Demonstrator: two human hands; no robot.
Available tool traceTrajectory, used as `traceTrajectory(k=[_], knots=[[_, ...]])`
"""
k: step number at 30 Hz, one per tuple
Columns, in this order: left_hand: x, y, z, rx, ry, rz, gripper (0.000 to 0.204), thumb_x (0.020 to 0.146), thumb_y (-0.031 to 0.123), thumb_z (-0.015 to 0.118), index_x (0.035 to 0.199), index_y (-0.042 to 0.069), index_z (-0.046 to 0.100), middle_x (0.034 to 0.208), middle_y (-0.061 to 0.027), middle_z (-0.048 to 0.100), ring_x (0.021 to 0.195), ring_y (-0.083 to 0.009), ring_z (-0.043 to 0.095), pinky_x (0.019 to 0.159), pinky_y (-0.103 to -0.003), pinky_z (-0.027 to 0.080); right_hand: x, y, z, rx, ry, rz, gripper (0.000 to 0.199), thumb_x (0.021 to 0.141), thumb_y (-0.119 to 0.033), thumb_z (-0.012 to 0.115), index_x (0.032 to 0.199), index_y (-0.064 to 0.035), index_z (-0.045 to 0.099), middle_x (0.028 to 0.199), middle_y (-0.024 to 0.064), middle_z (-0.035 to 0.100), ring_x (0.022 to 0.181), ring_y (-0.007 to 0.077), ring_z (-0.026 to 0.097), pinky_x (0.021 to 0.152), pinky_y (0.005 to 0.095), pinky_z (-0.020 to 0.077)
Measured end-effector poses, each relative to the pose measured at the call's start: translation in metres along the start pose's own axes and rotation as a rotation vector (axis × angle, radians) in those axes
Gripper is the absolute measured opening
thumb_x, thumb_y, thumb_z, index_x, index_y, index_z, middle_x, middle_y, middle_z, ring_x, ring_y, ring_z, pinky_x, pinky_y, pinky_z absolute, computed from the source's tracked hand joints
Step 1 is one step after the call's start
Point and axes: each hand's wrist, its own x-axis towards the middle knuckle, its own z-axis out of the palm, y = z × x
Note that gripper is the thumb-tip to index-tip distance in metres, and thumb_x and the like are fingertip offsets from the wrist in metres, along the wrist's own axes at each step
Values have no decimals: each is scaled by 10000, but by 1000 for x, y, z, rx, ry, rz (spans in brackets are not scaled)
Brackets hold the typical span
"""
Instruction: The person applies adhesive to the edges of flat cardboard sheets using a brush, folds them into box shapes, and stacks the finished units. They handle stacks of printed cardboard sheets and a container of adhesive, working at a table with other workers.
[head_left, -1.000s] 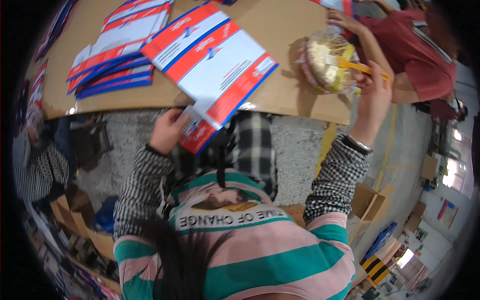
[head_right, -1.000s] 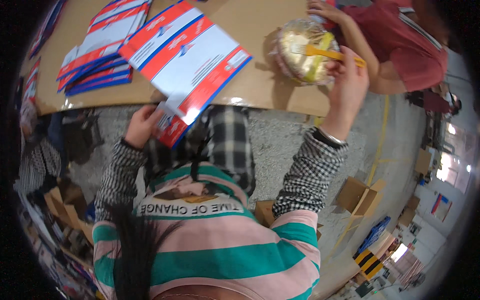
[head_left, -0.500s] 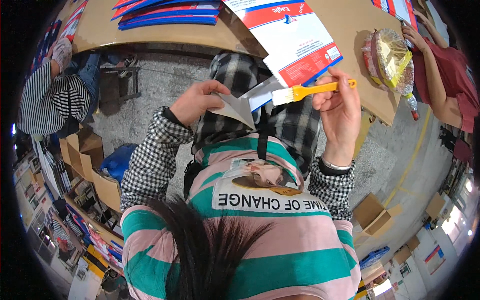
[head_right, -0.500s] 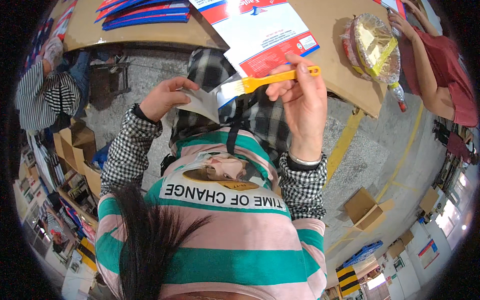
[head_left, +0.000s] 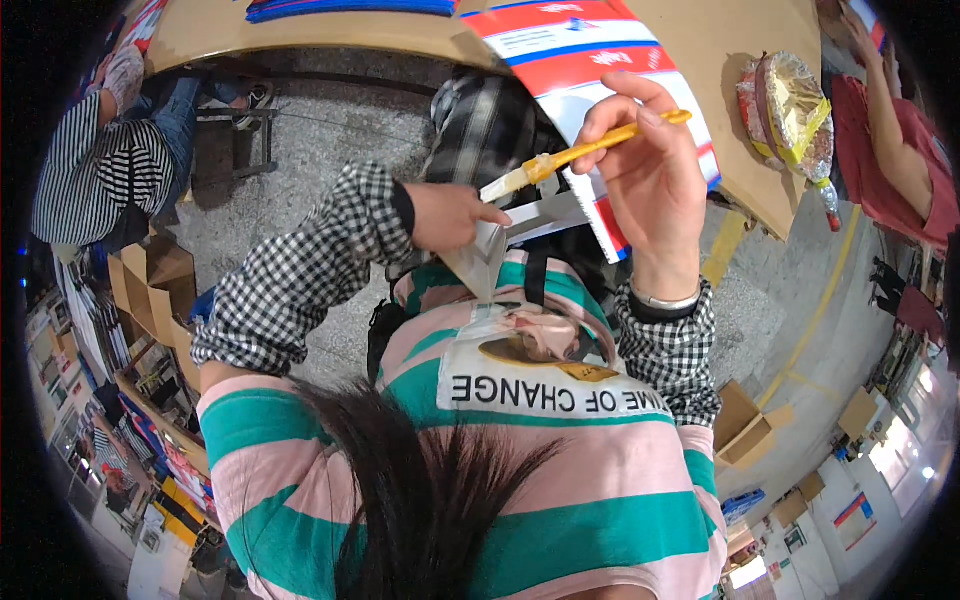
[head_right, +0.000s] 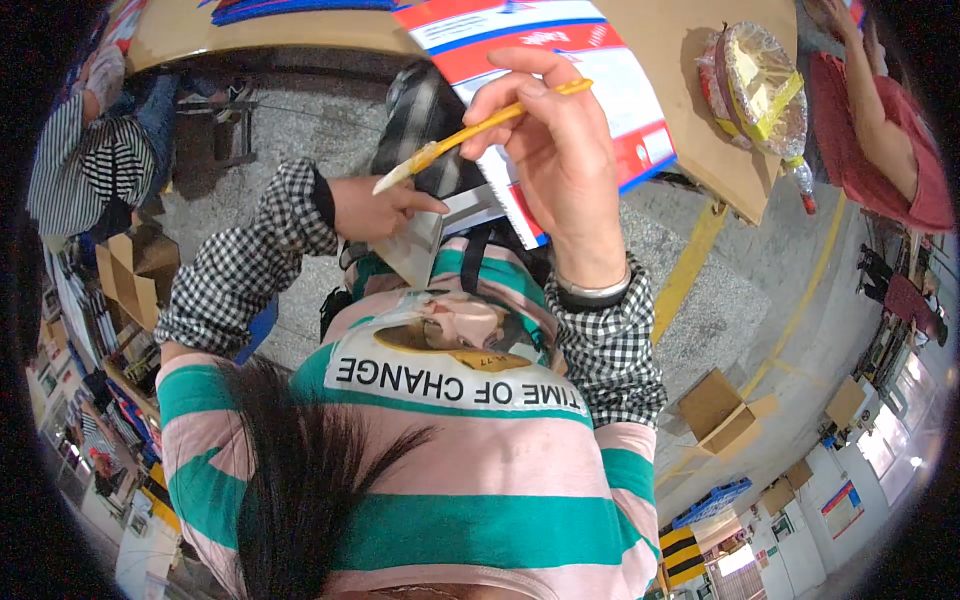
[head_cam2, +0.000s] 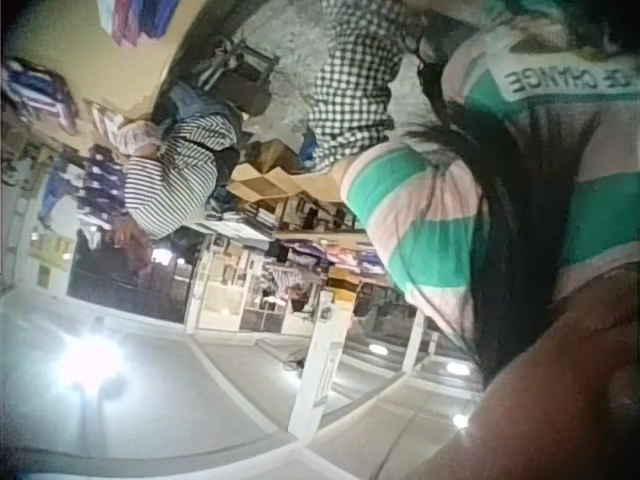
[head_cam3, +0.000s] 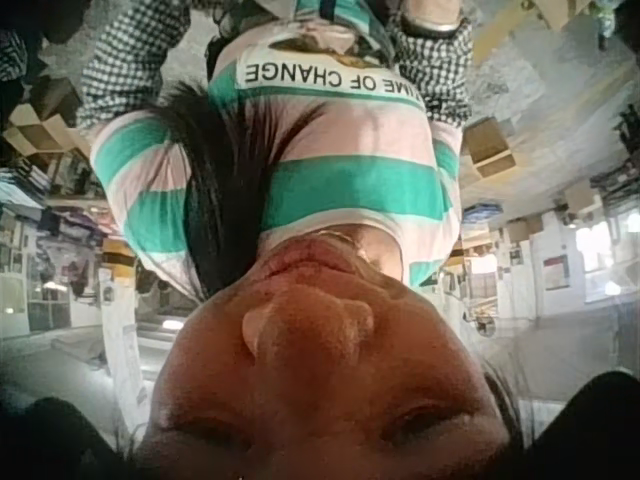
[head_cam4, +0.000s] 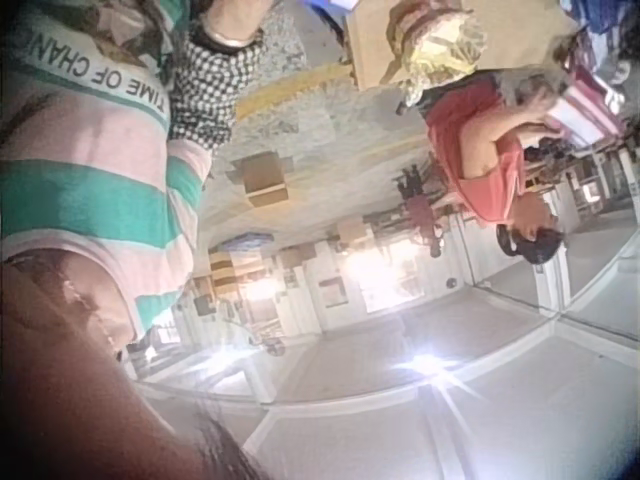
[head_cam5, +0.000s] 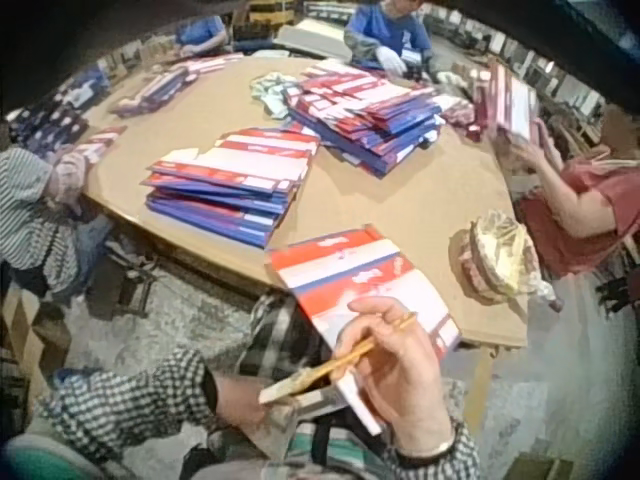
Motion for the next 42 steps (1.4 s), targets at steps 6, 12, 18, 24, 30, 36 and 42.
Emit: traceTrajectory(k=[6, 12, 18, 24, 30, 36, 42], knots=[[-5, 25, -10, 21, 183, 50, 241, 814, 105, 474, 786, -47, 659, 1150, -124, 590, 933, -285, 610, 824, -355, 501, -21, 1, 0, -400, -10, 130, 284, 893, -87, 431, 1147, 39, 446, 798, 105, 592, 662, 128, 562, 626, 236, 470], [-10, 34, 1, -269, 257, -133, 256, 842, 129, 422, 931, 21, 636, 899, -166, 626, 812, -316, 616, 761, -399, 481, -34, 20, 5, -788, -62, 239, 280, 891, -60, 430, 1155, 33, 440, 817, 76, 589, 721, 113, 574, 655, 229, 485], [-24, 45, 11, -295, 343, -103, 250, 838, 137, 436, 915, 63, 663, 863, -153, 641, 841, -311, 616, 767, -379, 486, -42, 42, 0, -817, -39, 272, 239, 883, -50, 446, 1112, 19, 455, 789, 66, 577, 704, 115, 578, 634, 227, 493], [-8, 22, 31, -14, 200, 3, 480, 841, 71, 412, 1317, 111, 460, 1056, -195, 587, 868, -335, 602, 797, -384, 482, -46, 29, 0, -666, 82, 208, 254, 867, -56, 423, 1110, 15, 450, 754, 70, 576, 632, 94, 559, 548, 215, 479], [-11, 73, 4, 191, -79, -215, 570, 786, 164, 590, 1335, 130, 441, 1149, -219, 555, 939, -333, 596, 843, -390, 478, -53, 32, 2, -733, 79, 231, 253, 874, -82, 392, 1100, 15, 452, 725, 54, 570, 636, 88, 552, 540, 204, 465], [-16, 59, 5, -53, 40, -183, 510, 695, 13, 490, 1200, 61, 541, 1022, -214, 610, 925, -362, 602, 813, -400, 486, -61, 35, 3, -748, 83, 239, 254, 857, -60, 419, 1095, 22, 451, 757, 56, 568, 656, 95, 561, 563, 215, 482], [-27, 58, 23, -81, 261, -189, 301, 722, 38, 524, 1000, 77, 636, 883, -177, 650, 854, -325, 630, 755, -399, 490, -64, 58, 5, -809, -24, 267, 241, 864, -59, 420, 1087, 20, 461, 790, 69, 591, 696, 112, 578, 617, 227, 490]])
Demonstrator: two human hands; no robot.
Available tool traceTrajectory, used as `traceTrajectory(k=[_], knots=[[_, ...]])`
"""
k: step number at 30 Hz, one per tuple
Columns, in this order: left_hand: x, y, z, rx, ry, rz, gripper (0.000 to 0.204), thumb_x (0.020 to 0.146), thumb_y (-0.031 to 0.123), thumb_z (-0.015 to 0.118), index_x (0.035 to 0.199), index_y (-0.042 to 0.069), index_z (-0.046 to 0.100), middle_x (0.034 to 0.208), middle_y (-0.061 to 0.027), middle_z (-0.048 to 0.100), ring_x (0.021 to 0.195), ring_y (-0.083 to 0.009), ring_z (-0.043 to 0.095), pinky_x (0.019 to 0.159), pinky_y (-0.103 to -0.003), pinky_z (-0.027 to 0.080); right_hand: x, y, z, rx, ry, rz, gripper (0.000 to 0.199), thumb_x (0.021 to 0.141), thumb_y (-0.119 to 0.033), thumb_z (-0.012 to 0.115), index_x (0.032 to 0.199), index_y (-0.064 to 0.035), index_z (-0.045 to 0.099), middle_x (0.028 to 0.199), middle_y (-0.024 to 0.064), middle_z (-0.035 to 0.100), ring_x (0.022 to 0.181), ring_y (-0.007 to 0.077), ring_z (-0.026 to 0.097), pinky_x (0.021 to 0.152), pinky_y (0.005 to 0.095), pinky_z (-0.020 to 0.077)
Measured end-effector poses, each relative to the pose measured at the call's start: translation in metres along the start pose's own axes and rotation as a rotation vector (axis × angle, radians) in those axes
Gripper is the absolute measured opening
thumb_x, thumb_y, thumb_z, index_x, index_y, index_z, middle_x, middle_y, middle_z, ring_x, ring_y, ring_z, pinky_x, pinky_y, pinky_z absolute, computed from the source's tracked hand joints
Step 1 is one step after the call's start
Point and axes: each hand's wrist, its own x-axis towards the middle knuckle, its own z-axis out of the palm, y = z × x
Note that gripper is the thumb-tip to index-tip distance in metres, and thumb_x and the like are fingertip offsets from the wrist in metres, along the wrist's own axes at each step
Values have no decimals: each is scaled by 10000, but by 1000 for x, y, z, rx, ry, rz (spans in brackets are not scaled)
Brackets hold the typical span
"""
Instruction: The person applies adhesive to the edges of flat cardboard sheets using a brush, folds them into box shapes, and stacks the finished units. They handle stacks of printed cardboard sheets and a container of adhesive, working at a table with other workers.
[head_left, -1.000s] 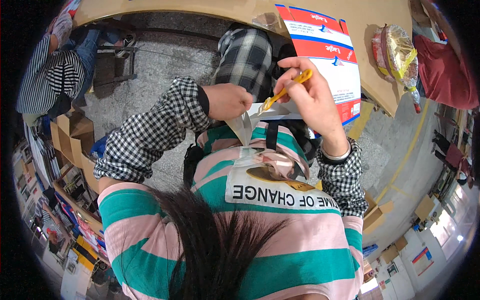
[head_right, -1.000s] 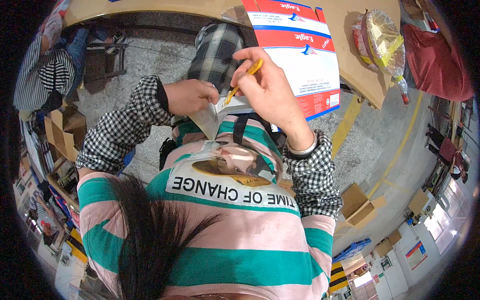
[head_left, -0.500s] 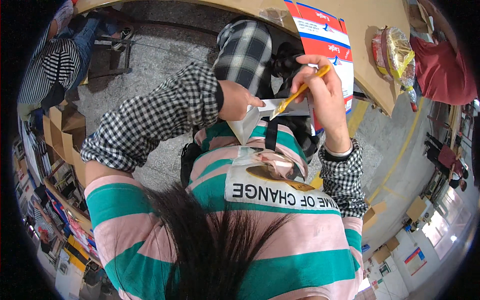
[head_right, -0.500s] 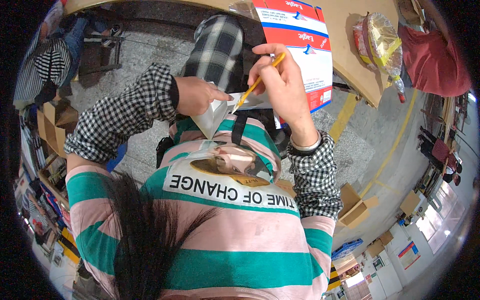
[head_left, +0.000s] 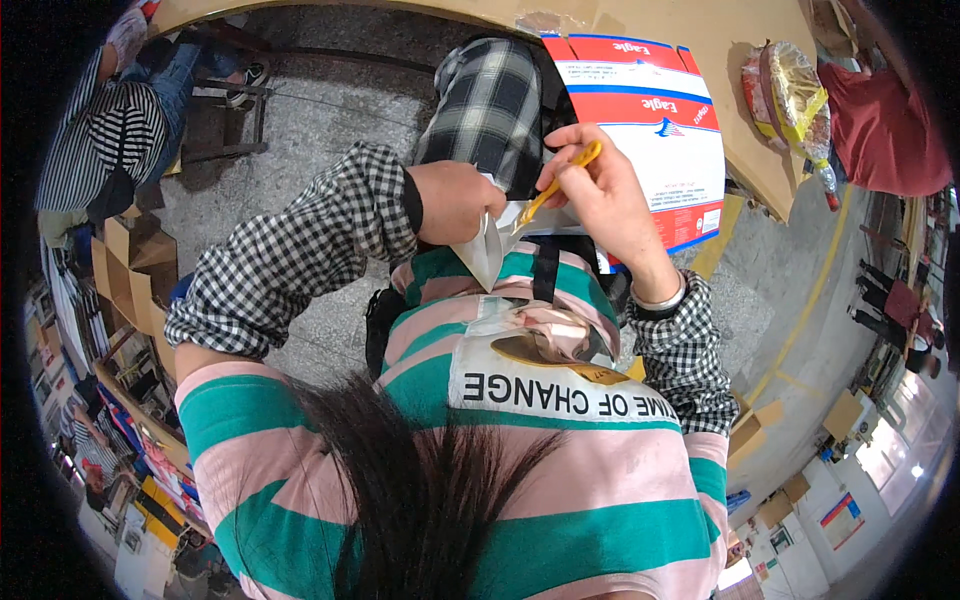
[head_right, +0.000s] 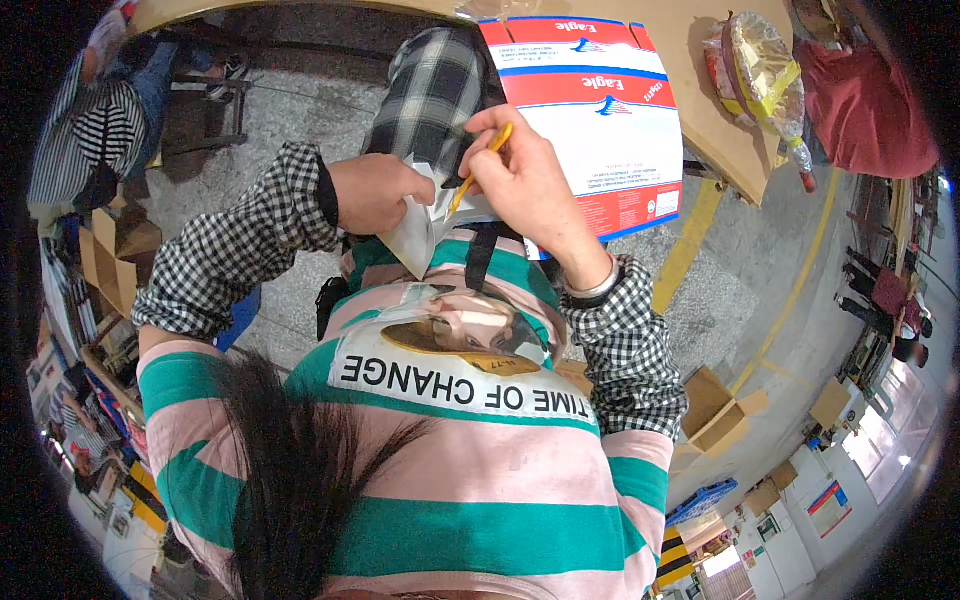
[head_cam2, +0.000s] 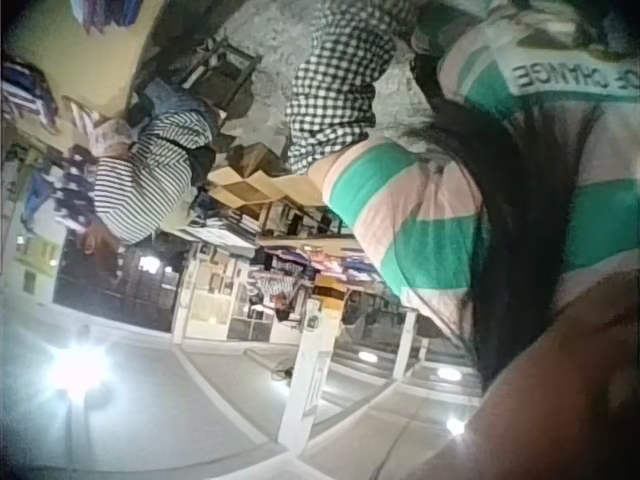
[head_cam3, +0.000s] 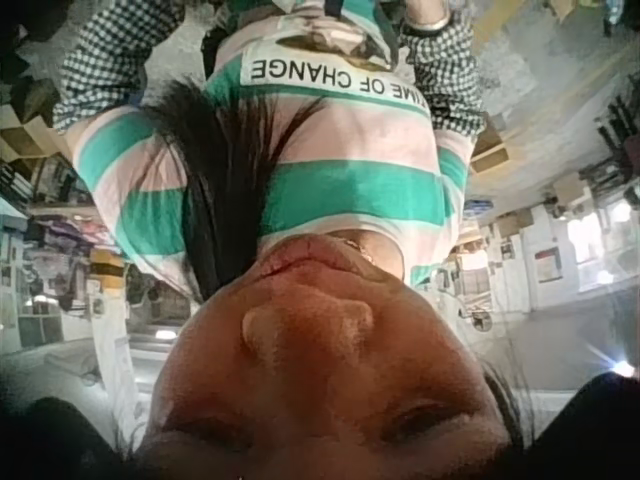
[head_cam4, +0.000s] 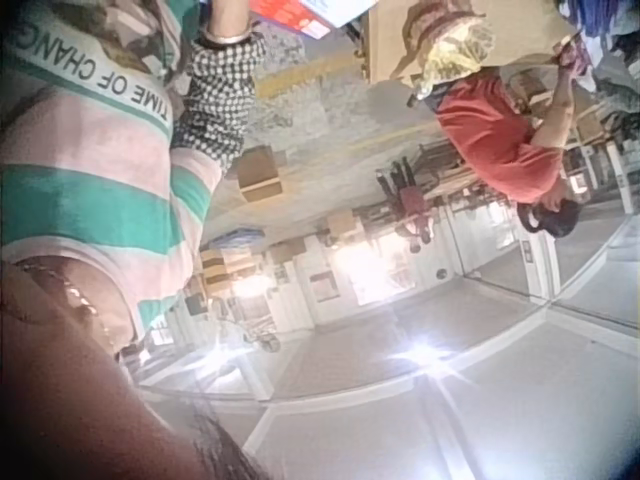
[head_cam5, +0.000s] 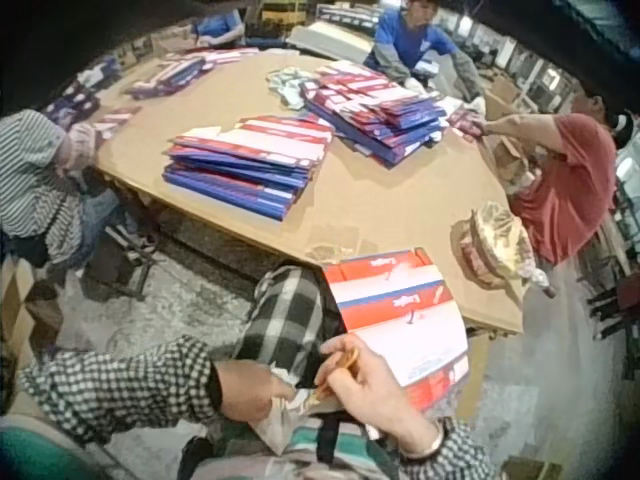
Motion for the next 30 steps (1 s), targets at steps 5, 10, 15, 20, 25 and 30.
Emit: traceTrajectory(k=[5, 10, 15, 20, 25, 30], knots=[[-10, 7, -3, -28, 24, -27, 275, 730, 24, 523, 963, 78, 660, 839, -169, 656, 825, -318, 643, 748, -396, 499, 7, 8, 7, -62, -60, 30, 226, 862, -53, 431, 1072, 23, 466, 800, 77, 587, 700, 112, 578, 632, 229, 498], [-10, -1, 3, -94, 44, -33, 277, 708, 10, 534, 944, 63, 669, 851, -192, 653, 814, -328, 647, 749, -388, 510, 11, 7, 10, -97, -106, 51, 227, 866, -57, 436, 1072, 32, 468, 804, 81, 584, 723, 117, 590, 651, 240, 513], [-10, -4, 3, -140, 67, -32, 280, 702, -3, 530, 934, 57, 675, 854, -204, 653, 811, -332, 649, 751, -383, 514, 15, 14, 11, -179, -170, 37, 218, 854, -50, 441, 1050, 40, 475, 791, 87, 589, 727, 129, 602, 657, 246, 517], [-10, -7, 3, -159, 94, -15, 290, 700, -5, 525, 940, 57, 675, 847, -202, 654, 811, -334, 648, 750, -387, 511, 17, 13, 9, -178, -136, 41, 213, 825, -63, 468, 1011, 37, 500, 748, 96, 593, 684, 134, 593, 624, 258, 491], [-9, -7, 1, -183, 54, -43, 295, 700, -3, 528, 950, 58, 672, 850, -203, 652, 808, -336, 647, 749, -391, 506, 19, 16, 15, -170, -102, -32, 224, 789, -105, 520, 966, 32, 544, 660, 108, 575, 595, 141, 570, 542, 276, 436], [-10, -7, 2, -183, 91, -44, 296, 695, 0, 529, 945, 66, 674, 844, -200, 650, 803, -334, 646, 741, -389, 505, 22, 5, 9, -203, -157, 25, 210, 815, -66, 465, 993, 37, 509, 733, 96, 584, 666, 130, 586, 608, 258, 487]])
